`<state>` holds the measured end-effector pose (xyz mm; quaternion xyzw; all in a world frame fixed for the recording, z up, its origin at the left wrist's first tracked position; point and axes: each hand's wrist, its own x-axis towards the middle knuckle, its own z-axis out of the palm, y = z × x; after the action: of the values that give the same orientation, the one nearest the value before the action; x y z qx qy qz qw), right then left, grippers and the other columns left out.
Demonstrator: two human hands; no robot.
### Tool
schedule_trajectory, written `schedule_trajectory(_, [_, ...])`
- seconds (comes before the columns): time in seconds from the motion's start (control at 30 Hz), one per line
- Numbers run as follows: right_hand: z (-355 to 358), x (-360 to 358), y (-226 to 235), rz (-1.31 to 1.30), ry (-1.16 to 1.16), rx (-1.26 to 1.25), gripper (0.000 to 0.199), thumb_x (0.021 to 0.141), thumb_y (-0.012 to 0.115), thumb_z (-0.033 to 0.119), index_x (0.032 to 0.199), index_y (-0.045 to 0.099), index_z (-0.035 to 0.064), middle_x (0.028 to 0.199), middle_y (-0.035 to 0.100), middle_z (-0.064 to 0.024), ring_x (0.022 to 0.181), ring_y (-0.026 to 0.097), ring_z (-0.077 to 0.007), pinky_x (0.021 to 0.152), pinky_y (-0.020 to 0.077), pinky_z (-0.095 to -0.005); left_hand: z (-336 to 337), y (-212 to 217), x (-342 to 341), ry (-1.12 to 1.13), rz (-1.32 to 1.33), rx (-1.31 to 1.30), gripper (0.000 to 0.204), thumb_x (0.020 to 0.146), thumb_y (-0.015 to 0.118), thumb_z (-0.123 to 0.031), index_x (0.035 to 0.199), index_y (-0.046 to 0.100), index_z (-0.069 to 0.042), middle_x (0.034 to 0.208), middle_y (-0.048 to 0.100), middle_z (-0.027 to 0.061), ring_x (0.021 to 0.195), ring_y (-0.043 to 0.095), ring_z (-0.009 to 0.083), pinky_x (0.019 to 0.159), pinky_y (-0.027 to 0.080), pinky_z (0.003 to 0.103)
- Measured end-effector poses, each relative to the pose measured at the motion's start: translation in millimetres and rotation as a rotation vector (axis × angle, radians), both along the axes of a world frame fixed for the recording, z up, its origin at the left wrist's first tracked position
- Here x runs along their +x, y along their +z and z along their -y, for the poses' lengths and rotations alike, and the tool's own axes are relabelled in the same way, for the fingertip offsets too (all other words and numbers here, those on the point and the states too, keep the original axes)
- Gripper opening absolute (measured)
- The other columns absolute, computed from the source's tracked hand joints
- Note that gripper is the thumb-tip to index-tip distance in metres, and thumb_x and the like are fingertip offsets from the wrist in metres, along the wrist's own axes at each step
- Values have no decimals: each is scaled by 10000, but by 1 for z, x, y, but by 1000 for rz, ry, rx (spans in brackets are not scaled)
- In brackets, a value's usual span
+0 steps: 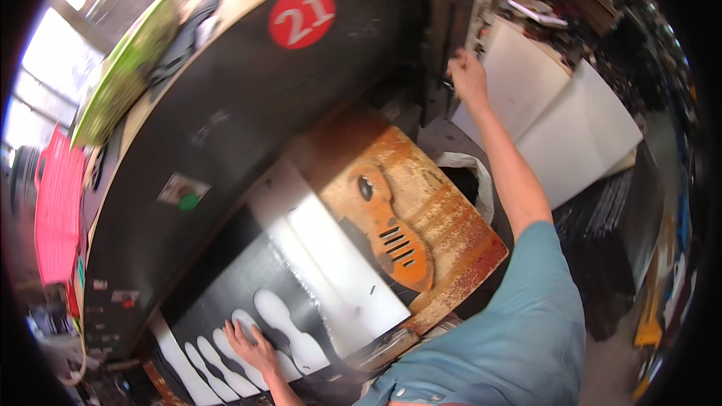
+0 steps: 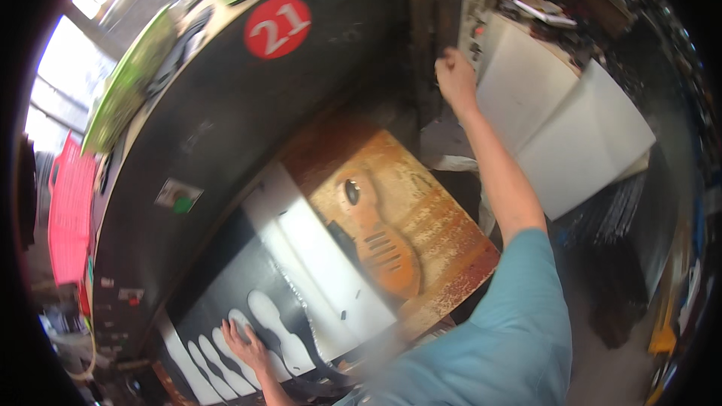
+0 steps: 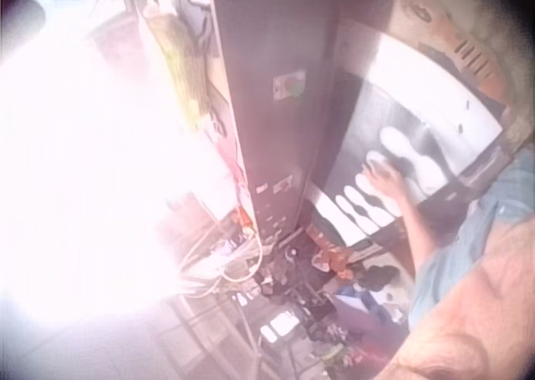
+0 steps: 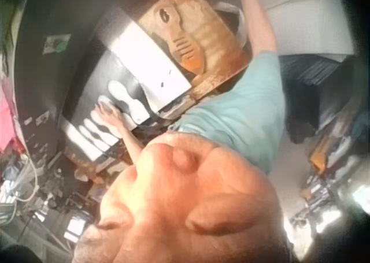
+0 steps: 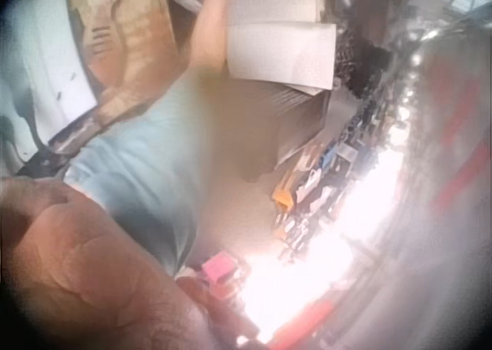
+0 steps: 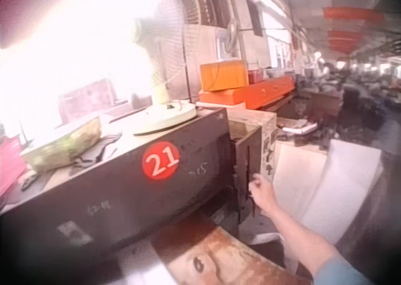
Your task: The person removes black rubber sole pieces from a die-cut sheet, stacks them, and uses a heated tool to press and fuse the layers together. The person repeatedly flips and presses the stack to bond the soles.
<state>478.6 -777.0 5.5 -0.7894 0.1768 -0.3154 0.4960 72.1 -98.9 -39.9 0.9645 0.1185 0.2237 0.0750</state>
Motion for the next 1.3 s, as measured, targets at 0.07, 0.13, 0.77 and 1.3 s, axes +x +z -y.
schedule_trajectory(0.07, [-83,-55,6,148,397,166,290,1011,650,96,1277,681,-16,880,712,-49,808,662,-118,779,553,-306,1,0,0,15,-3,-7,512,994,691,-95,1483,565,-7,1624,481,255,1531,407,474,1260,329,555])
schedule_trajectory(0.13, [-163,-118,9,-37,699,44,343,1058,680,165,1372,658,29,1156,709,-92,1029,671,-158,904,571,-325,4,0,2,17,19,-27,513,979,707,-101,1468,573,-17,1619,482,260,1526,409,485,1255,333,562])
schedule_trajectory(0.77, [-455,-272,-54,52,700,-786,556,1006,701,293,1441,599,-38,1554,481,-320,1445,447,-496,1242,360,-538,-294,17,-51,417,-50,-62,552,1032,672,-361,1402,654,48,1412,632,347,1317,583,526,1144,451,552])
schedule_trajectory(1.3, [-447,-300,-56,-142,721,-908,691,1080,592,364,1628,412,-17,1675,349,-338,1550,334,-497,1300,276,-528,-313,43,-89,328,-89,-859,469,1021,723,-440,1081,760,24,950,750,125,959,697,213,884,545,380])
